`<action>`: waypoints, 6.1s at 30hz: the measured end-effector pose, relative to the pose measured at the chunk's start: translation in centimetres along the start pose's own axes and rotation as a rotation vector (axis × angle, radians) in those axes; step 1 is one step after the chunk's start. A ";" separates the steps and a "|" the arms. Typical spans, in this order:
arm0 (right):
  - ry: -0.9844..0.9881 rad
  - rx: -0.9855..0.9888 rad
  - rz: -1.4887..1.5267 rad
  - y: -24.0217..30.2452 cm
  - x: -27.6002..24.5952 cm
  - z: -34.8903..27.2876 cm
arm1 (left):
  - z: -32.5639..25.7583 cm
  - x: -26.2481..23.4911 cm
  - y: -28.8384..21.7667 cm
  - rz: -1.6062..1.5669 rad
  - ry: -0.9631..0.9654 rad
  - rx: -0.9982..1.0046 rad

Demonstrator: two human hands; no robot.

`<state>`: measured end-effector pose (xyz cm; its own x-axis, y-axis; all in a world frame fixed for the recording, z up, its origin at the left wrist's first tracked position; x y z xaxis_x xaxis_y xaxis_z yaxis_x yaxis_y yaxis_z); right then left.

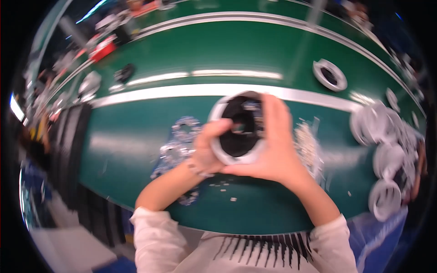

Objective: Assembling electronic components and circuit boards into plastic circular housings on a production line.

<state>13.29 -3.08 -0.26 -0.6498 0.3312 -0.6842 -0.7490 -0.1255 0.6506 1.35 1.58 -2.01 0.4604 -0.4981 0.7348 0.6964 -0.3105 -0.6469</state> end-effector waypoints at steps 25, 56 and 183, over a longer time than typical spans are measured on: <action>-0.217 -0.722 -0.079 0.8 -3.8 -1.0 | 1.1 0.3 -2.6 0.165 -0.111 -0.231; -0.034 0.235 0.547 -5.7 -2.3 2.2 | 0.6 2.1 -0.8 1.414 0.036 0.687; -0.459 0.528 -0.480 -12.3 -14.8 -16.5 | 26.6 -16.9 -3.6 2.082 -0.056 0.072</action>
<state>29.95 -21.88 -3.62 -0.0747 0.5980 -0.7980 -0.6975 0.5406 0.4704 5.71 32.59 -6.66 0.4213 0.0341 -0.9063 -0.7477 0.5785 -0.3258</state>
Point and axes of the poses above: each hand's wrist, its own z-axis towards the middle knuckle, its own x-axis out of the palm, y = z × x, the point moved 2 cm from there along z, towards the middle knuckle, and after that the axes turned 14 degrees about x, right-handed, at the moved point
